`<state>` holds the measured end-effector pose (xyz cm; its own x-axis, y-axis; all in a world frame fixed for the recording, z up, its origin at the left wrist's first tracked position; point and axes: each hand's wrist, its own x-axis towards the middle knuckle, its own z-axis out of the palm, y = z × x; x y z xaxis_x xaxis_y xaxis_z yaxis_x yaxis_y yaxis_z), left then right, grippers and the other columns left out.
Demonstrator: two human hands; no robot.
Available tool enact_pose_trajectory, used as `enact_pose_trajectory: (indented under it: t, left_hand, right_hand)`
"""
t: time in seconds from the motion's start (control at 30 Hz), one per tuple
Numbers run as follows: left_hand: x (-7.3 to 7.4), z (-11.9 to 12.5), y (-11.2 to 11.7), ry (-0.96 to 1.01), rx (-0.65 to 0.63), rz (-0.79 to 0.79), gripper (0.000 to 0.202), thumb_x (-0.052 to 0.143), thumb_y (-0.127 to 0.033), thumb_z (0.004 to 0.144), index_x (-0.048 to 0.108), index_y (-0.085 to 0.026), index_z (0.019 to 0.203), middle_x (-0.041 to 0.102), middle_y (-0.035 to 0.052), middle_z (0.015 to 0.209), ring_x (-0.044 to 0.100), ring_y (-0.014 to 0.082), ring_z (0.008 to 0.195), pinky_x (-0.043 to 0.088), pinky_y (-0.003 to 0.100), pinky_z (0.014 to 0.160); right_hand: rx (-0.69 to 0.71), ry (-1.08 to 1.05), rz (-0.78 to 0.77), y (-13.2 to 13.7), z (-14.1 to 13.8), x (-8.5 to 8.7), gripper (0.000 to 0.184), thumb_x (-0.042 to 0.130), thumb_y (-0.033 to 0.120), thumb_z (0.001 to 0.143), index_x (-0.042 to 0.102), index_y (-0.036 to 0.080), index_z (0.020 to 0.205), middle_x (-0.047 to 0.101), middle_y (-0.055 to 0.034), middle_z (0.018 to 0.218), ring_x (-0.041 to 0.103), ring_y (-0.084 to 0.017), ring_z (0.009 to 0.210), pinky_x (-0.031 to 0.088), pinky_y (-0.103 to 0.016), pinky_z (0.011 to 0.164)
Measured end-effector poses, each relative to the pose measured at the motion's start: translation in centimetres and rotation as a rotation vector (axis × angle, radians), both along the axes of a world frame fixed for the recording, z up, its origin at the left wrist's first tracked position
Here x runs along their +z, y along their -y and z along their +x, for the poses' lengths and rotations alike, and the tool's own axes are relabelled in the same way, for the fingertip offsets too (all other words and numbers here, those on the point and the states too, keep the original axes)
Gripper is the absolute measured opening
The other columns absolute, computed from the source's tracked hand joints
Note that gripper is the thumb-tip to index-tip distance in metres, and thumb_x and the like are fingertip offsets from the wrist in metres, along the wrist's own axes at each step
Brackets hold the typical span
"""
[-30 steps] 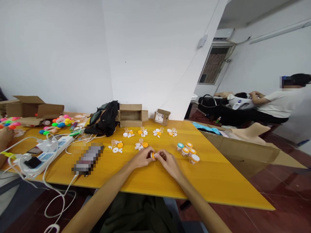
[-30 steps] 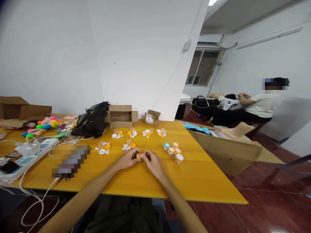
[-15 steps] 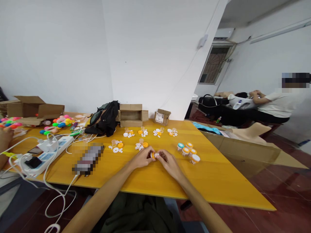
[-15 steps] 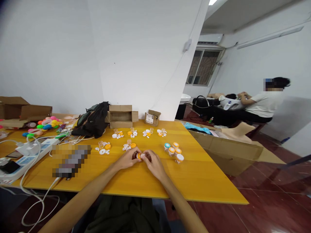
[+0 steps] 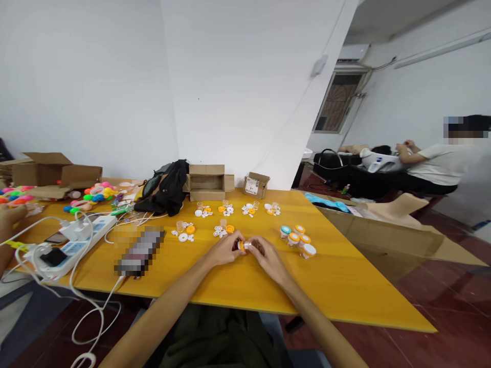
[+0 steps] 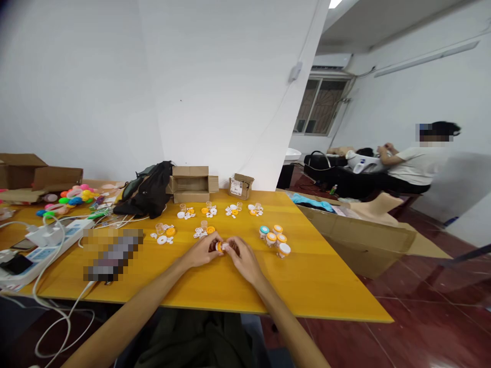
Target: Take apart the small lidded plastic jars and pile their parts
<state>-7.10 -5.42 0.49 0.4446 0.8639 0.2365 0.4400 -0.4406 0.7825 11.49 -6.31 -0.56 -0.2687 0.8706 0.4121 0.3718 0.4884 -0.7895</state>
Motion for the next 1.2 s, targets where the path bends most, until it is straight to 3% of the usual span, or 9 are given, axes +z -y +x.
enact_pose_trajectory:
  t: [0.2, 0.3, 0.4, 0.53, 0.63, 0.77, 0.87, 1.03, 1.2]
  left_hand:
    - [-0.08, -0.01, -0.14, -0.011, 0.0, 0.007, 0.014, 0.061, -0.023, 0.078, 0.052, -0.021, 0.089, 0.053, -0.0047, 0.071, 0.05, 0.014, 0.068, 0.04, 0.026, 0.065]
    - [-0.08, -0.03, -0.14, -0.014, 0.002, 0.008, 0.015, 0.062, -0.024, 0.078, 0.051, -0.021, 0.089, 0.054, -0.0045, 0.072, 0.05, 0.0142, 0.068, 0.04, 0.026, 0.065]
    - [-0.14, -0.07, -0.11, -0.016, 0.002, 0.008, 0.016, 0.063, -0.023, 0.077, 0.051, -0.021, 0.088, 0.055, -0.004, 0.074, 0.05, 0.0143, 0.069, 0.04, 0.026, 0.065]
    - [-0.21, -0.11, -0.07, -0.023, 0.012, 0.015, 0.016, 0.062, -0.024, 0.078, 0.052, -0.022, 0.09, 0.054, -0.0037, 0.073, 0.05, 0.0143, 0.068, 0.04, 0.026, 0.064]
    - [-0.14, -0.08, -0.02, -0.018, 0.005, 0.028, 0.014, 0.059, -0.023, 0.079, 0.051, -0.021, 0.09, 0.053, -0.0039, 0.073, 0.049, 0.0138, 0.067, 0.04, 0.026, 0.063]
    - [0.02, -0.01, 0.05, -0.01, 0.002, 0.021, 0.014, 0.061, -0.025, 0.078, 0.049, -0.021, 0.087, 0.053, -0.004, 0.073, 0.049, 0.0139, 0.067, 0.039, 0.026, 0.063]
    - [0.07, -0.01, 0.09, -0.008, 0.006, 0.012, 0.016, 0.062, -0.024, 0.076, 0.049, -0.022, 0.086, 0.053, -0.0038, 0.074, 0.049, 0.0144, 0.067, 0.039, 0.026, 0.064]
    - [0.23, -0.04, 0.18, -0.022, 0.008, 0.006, 0.016, 0.061, -0.027, 0.078, 0.05, -0.022, 0.088, 0.052, -0.0038, 0.073, 0.048, 0.0142, 0.067, 0.039, 0.026, 0.064]
    - [0.24, -0.01, 0.16, -0.025, 0.014, 0.018, 0.014, 0.06, -0.027, 0.079, 0.05, -0.022, 0.087, 0.052, -0.0039, 0.072, 0.048, 0.0139, 0.066, 0.039, 0.026, 0.063]
  right_hand:
    - [-0.007, 0.01, 0.039, 0.1, -0.14, -0.03, 0.033, 0.053, 0.053, 0.085, 0.062, 0.024, 0.097, 0.066, -0.0053, 0.093, 0.061, -0.021, 0.081, 0.051, -0.034, 0.074]
    - [-0.068, 0.046, -0.002, -0.07, -0.15, -0.18, 0.03, 0.053, 0.052, 0.085, 0.06, 0.024, 0.086, 0.067, -0.0042, 0.083, 0.062, -0.022, 0.076, 0.05, -0.035, 0.073]
    - [-0.012, 0.066, -0.021, -0.02, -0.07, -0.01, 0.029, 0.049, 0.049, 0.089, 0.059, 0.024, 0.079, 0.067, -0.0029, 0.077, 0.062, -0.022, 0.072, 0.049, -0.034, 0.072]
    - [0.067, 0.027, 0.037, 0.21, -0.04, 0.14, 0.022, 0.051, 0.044, 0.088, 0.061, 0.025, 0.093, 0.068, -0.0041, 0.09, 0.063, -0.022, 0.083, 0.051, -0.035, 0.078]
    - [0.039, 0.041, 0.051, 0.19, -0.12, -0.1, 0.024, 0.056, 0.044, 0.085, 0.06, 0.026, 0.1, 0.067, -0.0049, 0.098, 0.063, -0.023, 0.09, 0.051, -0.037, 0.083]
    - [-0.085, 0.075, 0.004, -0.08, -0.19, -0.37, 0.025, 0.053, 0.049, 0.086, 0.058, 0.025, 0.089, 0.068, -0.004, 0.085, 0.063, -0.023, 0.078, 0.051, -0.036, 0.075]
    - [-0.059, 0.105, 0.005, -0.07, -0.17, -0.27, 0.027, 0.047, 0.048, 0.089, 0.057, 0.025, 0.078, 0.066, -0.0035, 0.076, 0.062, -0.023, 0.073, 0.049, -0.034, 0.071]
    - [0.043, 0.062, 0.07, 0.25, -0.16, -0.07, 0.025, 0.05, 0.047, 0.089, 0.06, 0.025, 0.097, 0.066, -0.0047, 0.093, 0.062, -0.023, 0.087, 0.05, -0.036, 0.081]
    - [-0.079, 0.131, 0.053, 0.09, -0.31, -0.11, 0.022, 0.053, 0.047, 0.087, 0.059, 0.026, 0.087, 0.065, -0.0047, 0.086, 0.062, -0.024, 0.083, 0.049, -0.037, 0.078]
